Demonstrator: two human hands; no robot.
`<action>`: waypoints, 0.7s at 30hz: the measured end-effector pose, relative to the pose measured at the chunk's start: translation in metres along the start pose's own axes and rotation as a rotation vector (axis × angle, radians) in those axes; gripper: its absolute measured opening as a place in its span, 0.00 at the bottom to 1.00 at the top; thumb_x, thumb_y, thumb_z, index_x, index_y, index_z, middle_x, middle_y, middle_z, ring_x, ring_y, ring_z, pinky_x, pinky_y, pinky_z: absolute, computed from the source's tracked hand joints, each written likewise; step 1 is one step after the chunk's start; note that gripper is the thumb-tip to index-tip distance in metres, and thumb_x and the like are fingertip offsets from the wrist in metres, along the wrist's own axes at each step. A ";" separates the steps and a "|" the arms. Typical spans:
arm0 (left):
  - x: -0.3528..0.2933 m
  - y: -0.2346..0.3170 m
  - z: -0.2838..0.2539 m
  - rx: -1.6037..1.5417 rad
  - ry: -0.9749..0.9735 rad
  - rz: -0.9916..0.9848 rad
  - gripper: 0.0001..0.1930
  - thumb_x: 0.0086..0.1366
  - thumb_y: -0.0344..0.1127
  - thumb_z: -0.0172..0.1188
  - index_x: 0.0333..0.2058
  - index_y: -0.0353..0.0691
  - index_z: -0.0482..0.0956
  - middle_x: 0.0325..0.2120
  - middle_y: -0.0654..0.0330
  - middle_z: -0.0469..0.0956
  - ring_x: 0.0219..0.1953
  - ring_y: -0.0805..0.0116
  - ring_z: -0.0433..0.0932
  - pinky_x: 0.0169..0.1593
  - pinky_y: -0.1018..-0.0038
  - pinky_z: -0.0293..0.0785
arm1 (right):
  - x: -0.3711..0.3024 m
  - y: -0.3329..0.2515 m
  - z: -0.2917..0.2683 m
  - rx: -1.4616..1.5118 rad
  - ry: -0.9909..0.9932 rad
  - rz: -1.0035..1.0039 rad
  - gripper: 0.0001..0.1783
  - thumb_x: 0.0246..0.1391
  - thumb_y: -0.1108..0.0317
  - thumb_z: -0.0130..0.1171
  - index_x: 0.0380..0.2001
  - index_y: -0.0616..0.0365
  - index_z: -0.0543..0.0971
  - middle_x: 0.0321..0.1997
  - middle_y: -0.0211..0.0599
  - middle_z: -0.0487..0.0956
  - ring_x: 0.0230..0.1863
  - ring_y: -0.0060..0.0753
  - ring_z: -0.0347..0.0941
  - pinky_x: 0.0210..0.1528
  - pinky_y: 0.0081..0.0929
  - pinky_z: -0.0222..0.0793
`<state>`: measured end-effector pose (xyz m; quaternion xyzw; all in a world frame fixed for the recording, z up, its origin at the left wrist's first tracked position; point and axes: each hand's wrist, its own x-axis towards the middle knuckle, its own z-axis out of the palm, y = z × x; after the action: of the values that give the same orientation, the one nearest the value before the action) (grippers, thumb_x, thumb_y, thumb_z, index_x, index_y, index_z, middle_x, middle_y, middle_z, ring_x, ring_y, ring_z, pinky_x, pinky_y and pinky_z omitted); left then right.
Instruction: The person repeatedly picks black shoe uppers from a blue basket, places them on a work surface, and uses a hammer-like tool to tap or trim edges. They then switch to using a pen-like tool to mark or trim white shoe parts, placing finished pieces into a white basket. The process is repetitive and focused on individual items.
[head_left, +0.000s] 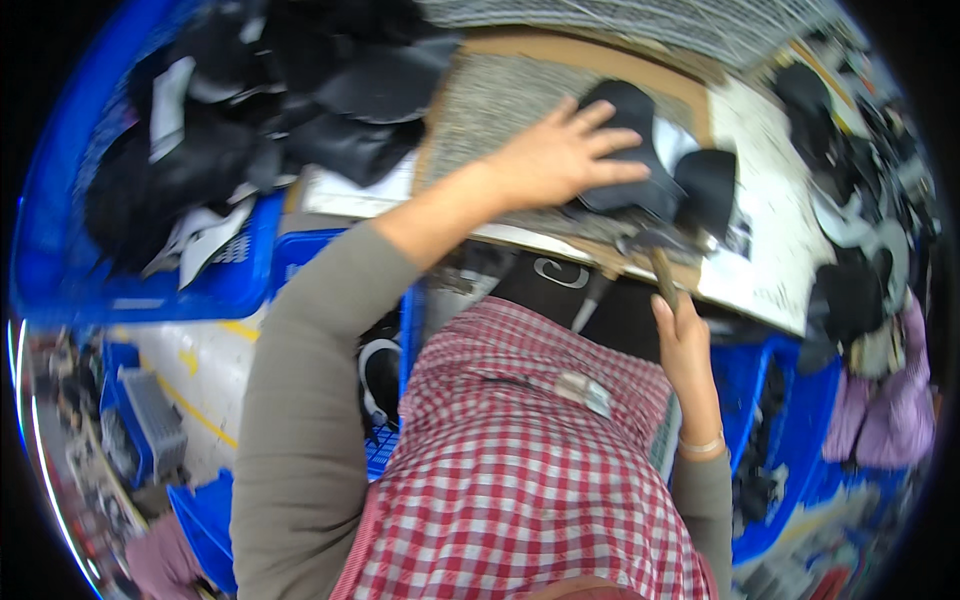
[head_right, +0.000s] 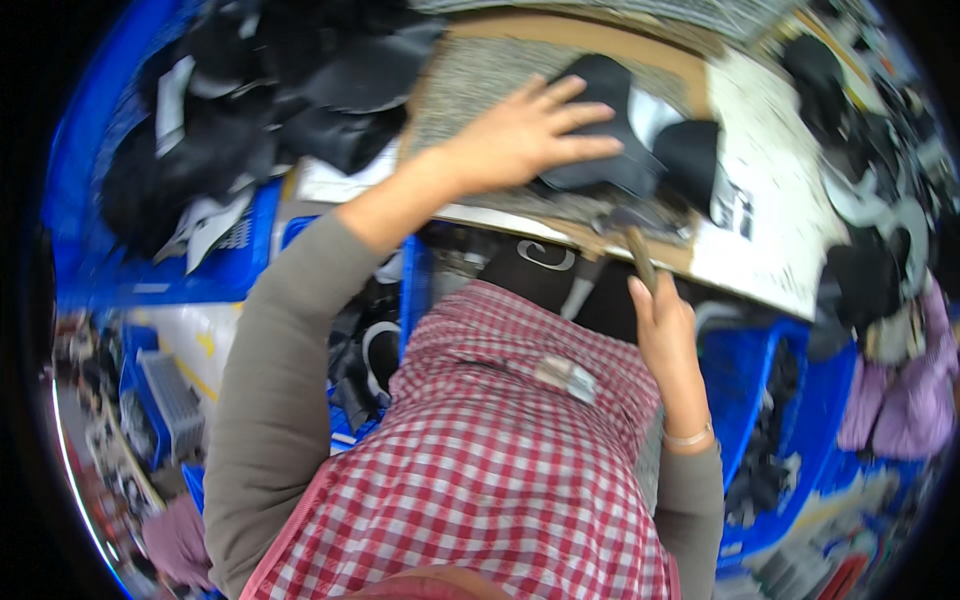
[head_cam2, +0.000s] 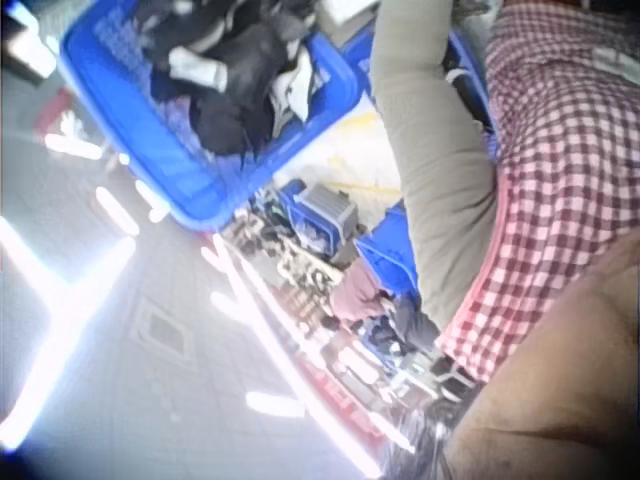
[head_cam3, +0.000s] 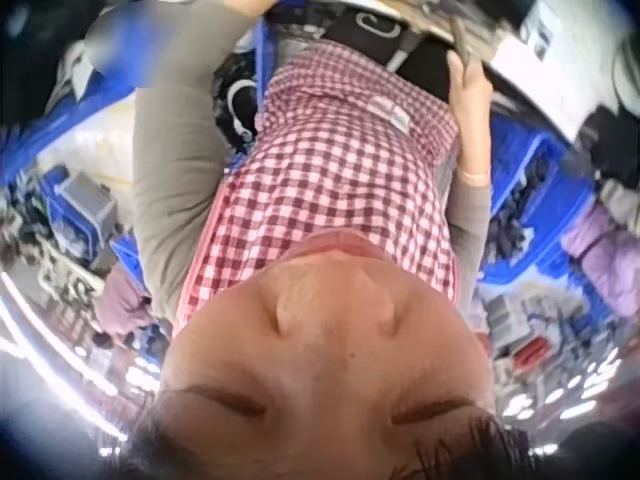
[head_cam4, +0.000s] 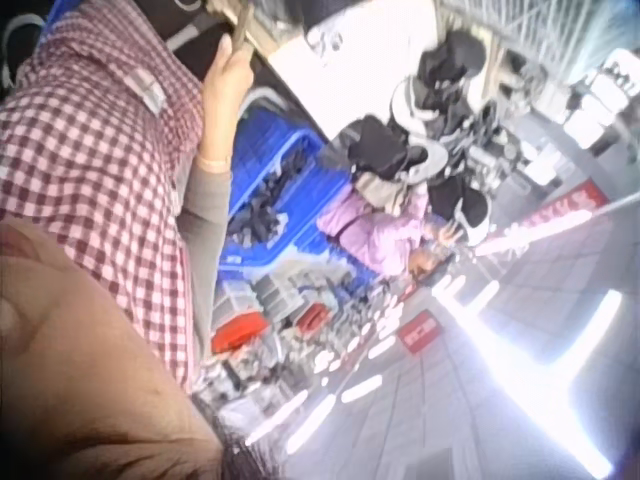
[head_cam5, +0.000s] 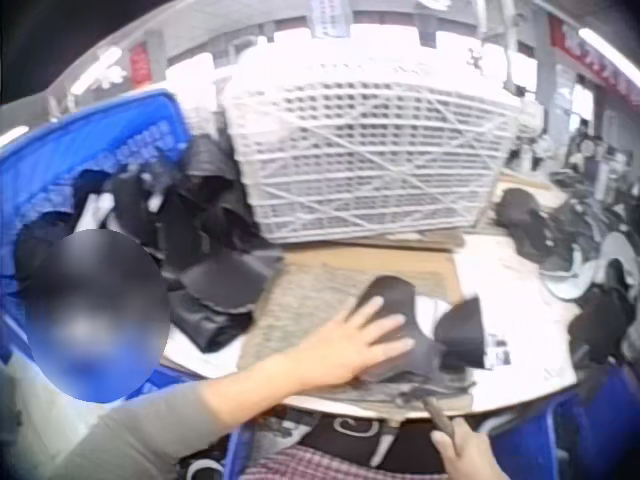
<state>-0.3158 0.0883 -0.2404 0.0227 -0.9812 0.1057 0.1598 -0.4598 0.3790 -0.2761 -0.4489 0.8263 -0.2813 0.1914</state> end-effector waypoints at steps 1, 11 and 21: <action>0.003 0.003 0.008 -0.073 0.068 -0.003 0.33 0.64 0.33 0.60 0.67 0.69 0.69 0.70 0.61 0.66 0.72 0.48 0.63 0.72 0.43 0.60 | 0.002 0.005 -0.003 0.001 0.015 -0.025 0.17 0.70 0.57 0.56 0.42 0.64 0.73 0.23 0.62 0.75 0.30 0.73 0.74 0.27 0.53 0.65; 0.061 -0.023 -0.008 -0.612 -0.203 -0.233 0.22 0.73 0.56 0.54 0.59 0.57 0.80 0.53 0.52 0.83 0.54 0.47 0.80 0.59 0.57 0.75 | 0.032 -0.026 -0.055 -0.145 0.070 -0.243 0.17 0.71 0.58 0.55 0.41 0.64 0.72 0.25 0.64 0.78 0.34 0.71 0.77 0.30 0.52 0.71; 0.090 -0.041 0.006 -0.732 -0.326 -0.332 0.40 0.70 0.73 0.46 0.46 0.38 0.87 0.37 0.44 0.85 0.41 0.51 0.84 0.51 0.62 0.78 | 0.078 -0.053 -0.034 -0.382 0.038 -0.380 0.20 0.70 0.54 0.55 0.38 0.64 0.74 0.20 0.56 0.79 0.26 0.63 0.81 0.30 0.52 0.76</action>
<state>-0.4001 0.0457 -0.2086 0.1384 -0.9494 -0.2816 0.0153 -0.4866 0.2990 -0.2211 -0.6187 0.7686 -0.1595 0.0314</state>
